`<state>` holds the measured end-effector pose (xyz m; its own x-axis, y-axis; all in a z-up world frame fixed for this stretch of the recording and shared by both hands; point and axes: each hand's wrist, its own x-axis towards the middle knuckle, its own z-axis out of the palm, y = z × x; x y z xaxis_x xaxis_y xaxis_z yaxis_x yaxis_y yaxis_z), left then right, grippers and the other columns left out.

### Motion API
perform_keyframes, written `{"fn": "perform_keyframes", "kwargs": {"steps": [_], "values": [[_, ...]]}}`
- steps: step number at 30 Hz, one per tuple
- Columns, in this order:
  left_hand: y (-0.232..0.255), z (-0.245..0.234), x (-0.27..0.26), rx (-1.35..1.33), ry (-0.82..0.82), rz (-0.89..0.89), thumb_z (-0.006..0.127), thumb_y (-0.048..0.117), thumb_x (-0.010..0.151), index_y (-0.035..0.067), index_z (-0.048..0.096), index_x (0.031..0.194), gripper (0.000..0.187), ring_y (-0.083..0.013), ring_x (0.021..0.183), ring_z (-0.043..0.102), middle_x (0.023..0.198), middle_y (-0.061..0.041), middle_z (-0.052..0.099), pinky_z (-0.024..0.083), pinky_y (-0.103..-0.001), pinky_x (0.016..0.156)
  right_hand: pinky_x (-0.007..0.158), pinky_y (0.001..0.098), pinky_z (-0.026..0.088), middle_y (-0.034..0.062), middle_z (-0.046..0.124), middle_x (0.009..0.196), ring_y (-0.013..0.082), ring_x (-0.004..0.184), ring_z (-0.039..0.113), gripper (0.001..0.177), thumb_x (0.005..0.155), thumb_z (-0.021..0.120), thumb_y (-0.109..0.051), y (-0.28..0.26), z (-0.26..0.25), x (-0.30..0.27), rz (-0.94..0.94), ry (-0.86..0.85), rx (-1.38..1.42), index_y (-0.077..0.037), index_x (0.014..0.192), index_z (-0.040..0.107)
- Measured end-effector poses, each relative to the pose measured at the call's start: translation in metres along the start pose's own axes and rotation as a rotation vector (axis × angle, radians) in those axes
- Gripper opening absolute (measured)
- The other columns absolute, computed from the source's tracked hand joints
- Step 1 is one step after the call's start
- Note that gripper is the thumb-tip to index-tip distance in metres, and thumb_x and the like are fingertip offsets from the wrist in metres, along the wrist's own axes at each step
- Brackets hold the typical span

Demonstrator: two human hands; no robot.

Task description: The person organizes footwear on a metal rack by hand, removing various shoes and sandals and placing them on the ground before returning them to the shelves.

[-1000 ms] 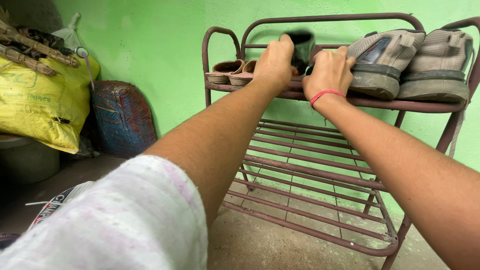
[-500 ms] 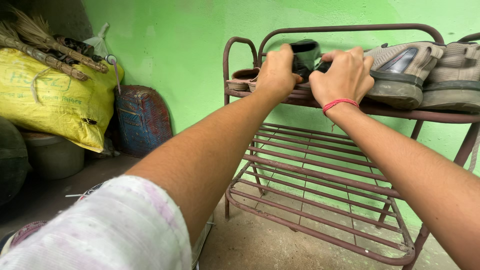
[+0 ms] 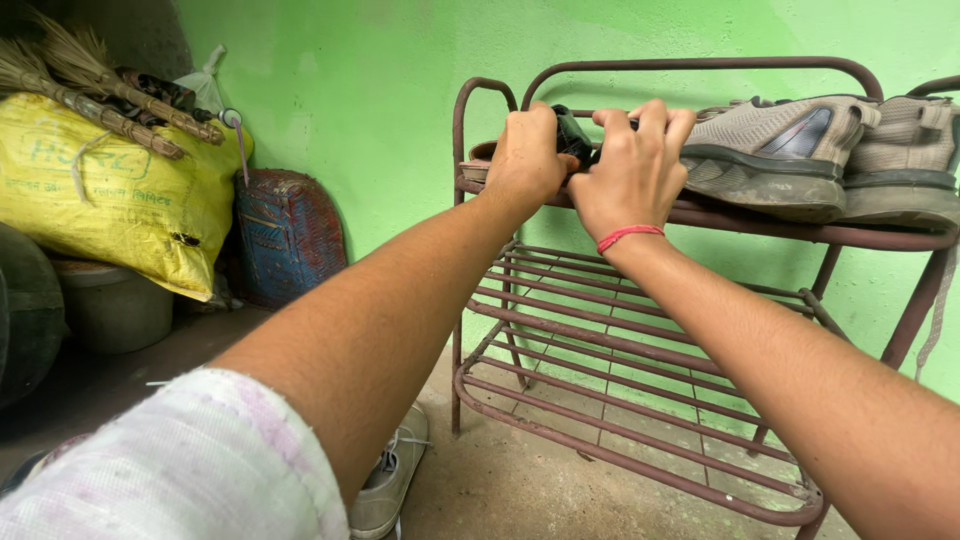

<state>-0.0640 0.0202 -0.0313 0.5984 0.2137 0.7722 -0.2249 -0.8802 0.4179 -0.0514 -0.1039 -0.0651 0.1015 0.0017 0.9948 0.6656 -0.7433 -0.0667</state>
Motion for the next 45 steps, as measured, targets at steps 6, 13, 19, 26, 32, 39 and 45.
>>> {"fn": "perform_keyframes", "kwargs": {"steps": [6, 13, 19, 26, 32, 39, 45], "values": [[0.004, -0.013, 0.001, 0.053, -0.02, 0.041, 0.09, 0.023, 0.073, -0.004, 0.059, 0.116, 0.06, -0.0376, 0.112, 0.068, 0.114, -0.026, 0.069, 0.058, -0.042, 0.09, 0.082, 0.0466, 0.054, 0.0095, 0.062, 0.11, 0.0332, 0.113, 0.052, 0.043, 0.068, 0.075, -0.004, 0.007, -0.002, 0.029, 0.176, 0.065, 0.016, -0.016, 0.109, 0.078], [0.011, -0.03, -0.007, 0.095, -0.043, 0.008, 0.092, 0.024, 0.073, -0.002, 0.059, 0.119, 0.062, -0.0379, 0.113, 0.066, 0.117, -0.025, 0.067, 0.058, -0.044, 0.091, 0.083, 0.0457, 0.051, 0.0074, 0.064, 0.109, 0.0334, 0.111, 0.053, 0.036, 0.068, 0.073, -0.008, -0.024, -0.021, 0.042, 0.27, 0.16, 0.103, -0.018, 0.102, 0.078], [0.008, -0.051, -0.005, 0.073, -0.098, -0.086, 0.091, 0.028, 0.073, 0.0, 0.069, 0.108, 0.05, -0.0293, 0.105, 0.072, 0.112, -0.018, 0.073, 0.061, -0.042, 0.086, 0.083, 0.0465, 0.05, 0.0052, 0.066, 0.108, 0.0313, 0.111, 0.055, 0.031, 0.075, 0.072, -0.012, -0.031, -0.038, 0.066, 0.301, 0.194, 0.168, -0.021, 0.104, 0.078], [-0.005, -0.061, 0.001, 0.082, -0.088, -0.021, 0.091, 0.027, 0.073, -0.001, 0.073, 0.105, 0.047, -0.0292, 0.101, 0.074, 0.108, -0.019, 0.074, 0.06, -0.04, 0.086, 0.091, 0.0379, 0.045, 0.0095, 0.06, 0.104, 0.0281, 0.103, 0.057, 0.027, 0.083, 0.078, -0.021, -0.024, -0.06, 0.092, 0.177, 0.425, 0.636, -0.006, 0.102, 0.066], [0.002, -0.081, -0.001, 0.134, -0.037, -0.018, 0.094, 0.028, 0.068, -0.002, 0.069, 0.102, 0.052, -0.0297, 0.099, 0.072, 0.105, -0.02, 0.071, 0.061, -0.041, 0.081, 0.102, 0.0395, 0.043, 0.013, 0.052, 0.117, 0.031, 0.112, 0.053, 0.037, 0.085, 0.085, -0.008, -0.034, -0.052, 0.103, -0.12, 0.418, 0.677, 0.0, 0.11, 0.059], [-0.021, -0.133, -0.022, 0.174, 0.011, -0.037, 0.092, 0.028, 0.068, 0.002, 0.069, 0.105, 0.05, -0.0312, 0.1, 0.073, 0.106, -0.018, 0.072, 0.061, -0.042, 0.081, 0.1, 0.0426, 0.051, 0.0109, 0.052, 0.117, 0.0327, 0.12, 0.049, 0.045, 0.077, 0.081, 0.001, -0.083, -0.04, 0.038, -0.261, 0.101, 0.458, -0.013, 0.119, 0.076], [-0.064, -0.184, -0.058, 0.349, -0.019, -0.091, 0.093, 0.028, 0.067, 0.003, 0.067, 0.108, 0.054, -0.0363, 0.106, 0.07, 0.11, -0.019, 0.071, 0.06, -0.045, 0.083, 0.091, 0.0453, 0.05, 0.0103, 0.055, 0.113, 0.0348, 0.115, 0.048, 0.046, 0.071, 0.083, 0.0, -0.155, -0.013, 0.01, -0.223, 0.016, 0.533, -0.015, 0.114, 0.077]]}}
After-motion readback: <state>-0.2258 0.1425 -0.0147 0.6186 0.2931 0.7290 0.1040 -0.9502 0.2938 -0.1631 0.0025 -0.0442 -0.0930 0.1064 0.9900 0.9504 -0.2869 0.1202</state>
